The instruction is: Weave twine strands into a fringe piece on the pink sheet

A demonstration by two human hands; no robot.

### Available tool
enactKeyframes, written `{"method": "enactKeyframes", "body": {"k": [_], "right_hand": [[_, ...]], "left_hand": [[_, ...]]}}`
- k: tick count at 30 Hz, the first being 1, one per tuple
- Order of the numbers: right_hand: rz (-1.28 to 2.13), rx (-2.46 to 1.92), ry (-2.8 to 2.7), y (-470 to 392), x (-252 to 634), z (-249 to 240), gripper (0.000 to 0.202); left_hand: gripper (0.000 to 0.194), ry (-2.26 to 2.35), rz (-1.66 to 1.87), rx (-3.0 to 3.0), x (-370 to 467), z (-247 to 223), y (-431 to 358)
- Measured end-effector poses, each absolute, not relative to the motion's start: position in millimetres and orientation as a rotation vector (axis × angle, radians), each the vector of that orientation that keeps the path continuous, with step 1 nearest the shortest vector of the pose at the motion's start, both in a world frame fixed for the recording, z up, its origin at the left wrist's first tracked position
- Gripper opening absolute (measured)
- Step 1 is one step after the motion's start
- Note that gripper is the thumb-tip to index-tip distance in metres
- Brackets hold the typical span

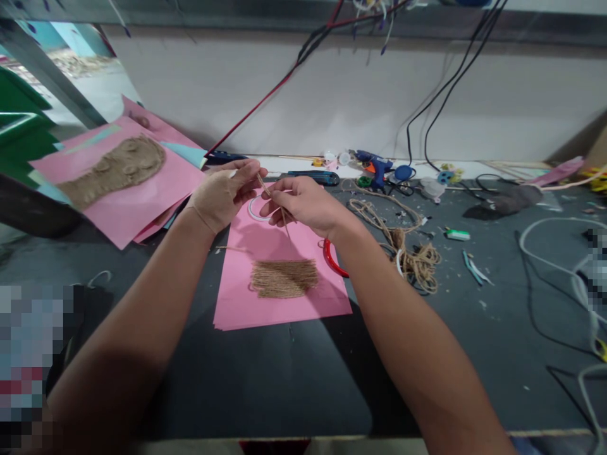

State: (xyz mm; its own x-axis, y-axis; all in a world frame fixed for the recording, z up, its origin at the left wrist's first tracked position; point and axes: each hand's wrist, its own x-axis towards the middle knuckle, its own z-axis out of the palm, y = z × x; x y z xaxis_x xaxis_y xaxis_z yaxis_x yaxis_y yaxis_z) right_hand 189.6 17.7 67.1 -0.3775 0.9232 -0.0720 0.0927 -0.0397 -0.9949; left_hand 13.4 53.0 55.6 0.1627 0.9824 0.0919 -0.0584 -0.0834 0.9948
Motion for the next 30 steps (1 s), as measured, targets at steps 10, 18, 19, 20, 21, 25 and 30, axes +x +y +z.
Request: {"method": "enactKeyframes", "body": {"k": [10,18,19,20,21,25,30], "right_hand": [[1.466,-1.126,-1.584,17,192,69,0.011],[1.365,-1.357,-1.727,20,201,71,0.017],[1.350,-1.378,-1.748,21,202,71,0.019],[1.342,-1.397,-1.766,21,203,72,0.020],[1.337,-1.415,-1.780,21,204,72,0.020],[1.339,-1.455,-1.854,22,212,74,0.020],[1.315,-1.425,-1.994,24,222,73,0.023]], "left_hand": [[0.022,1.023,1.316,1.175,7,50,63],[0.010,1.068,1.225,1.244,-7,53,60],[0.012,1.074,1.195,1.254,-9,53,60],[0.014,1.079,1.164,1.267,-12,53,59],[0.015,1.080,1.138,1.280,-15,53,59],[0.015,1.088,1.055,1.346,-24,52,59],[0.014,1.107,1.001,1.408,-28,50,60]]}}
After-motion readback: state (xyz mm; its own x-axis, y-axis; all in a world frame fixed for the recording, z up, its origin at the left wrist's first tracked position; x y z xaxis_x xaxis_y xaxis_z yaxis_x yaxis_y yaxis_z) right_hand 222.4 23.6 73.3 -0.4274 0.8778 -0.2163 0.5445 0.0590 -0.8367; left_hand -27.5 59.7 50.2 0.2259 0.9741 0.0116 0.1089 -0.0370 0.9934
